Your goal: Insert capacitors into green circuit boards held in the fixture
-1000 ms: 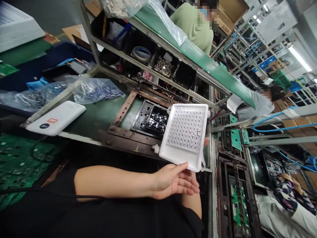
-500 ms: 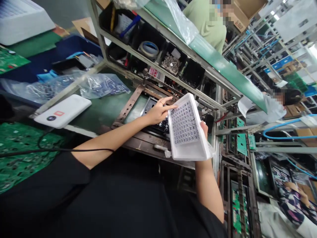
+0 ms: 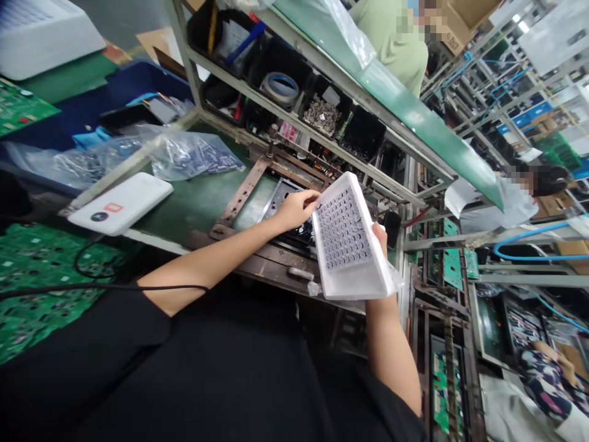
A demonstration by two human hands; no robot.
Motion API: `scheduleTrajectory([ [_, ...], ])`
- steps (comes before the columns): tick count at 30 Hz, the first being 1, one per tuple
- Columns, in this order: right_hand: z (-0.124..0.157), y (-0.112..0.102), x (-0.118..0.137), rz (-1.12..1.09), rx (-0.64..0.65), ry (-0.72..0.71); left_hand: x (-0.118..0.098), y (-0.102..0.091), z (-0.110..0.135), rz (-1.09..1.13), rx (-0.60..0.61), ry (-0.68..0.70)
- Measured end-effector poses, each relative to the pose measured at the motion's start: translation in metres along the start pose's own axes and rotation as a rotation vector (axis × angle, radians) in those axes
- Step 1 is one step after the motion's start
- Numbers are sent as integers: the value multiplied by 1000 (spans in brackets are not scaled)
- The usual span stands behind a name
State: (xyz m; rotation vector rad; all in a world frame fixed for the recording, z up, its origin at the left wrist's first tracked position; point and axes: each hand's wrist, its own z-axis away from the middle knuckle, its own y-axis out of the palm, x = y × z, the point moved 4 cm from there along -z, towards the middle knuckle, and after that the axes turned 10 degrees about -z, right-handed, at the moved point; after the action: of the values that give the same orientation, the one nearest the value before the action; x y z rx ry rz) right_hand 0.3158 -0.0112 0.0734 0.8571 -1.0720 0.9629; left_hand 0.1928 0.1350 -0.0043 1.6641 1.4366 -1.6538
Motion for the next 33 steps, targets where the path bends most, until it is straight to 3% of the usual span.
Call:
scheduleTrajectory([
  [6,0,0,2,6,-2,-4,0,-1,-1,-9,9,-23],
  [15,5,5,3,-240,8,171,-1,-4,-2,-69,53,54],
  [20,7,8,7,-322,-31,167,2,-2,-4,-68,50,55],
  [23,6,12,5,-353,10,193,2,-2,-6,-122,46,52],
  [27,4,14,4,-377,65,225,2,-4,-9,-117,82,45],
  [33,8,9,6,-312,17,224,4,-6,-10,-39,124,5],
])
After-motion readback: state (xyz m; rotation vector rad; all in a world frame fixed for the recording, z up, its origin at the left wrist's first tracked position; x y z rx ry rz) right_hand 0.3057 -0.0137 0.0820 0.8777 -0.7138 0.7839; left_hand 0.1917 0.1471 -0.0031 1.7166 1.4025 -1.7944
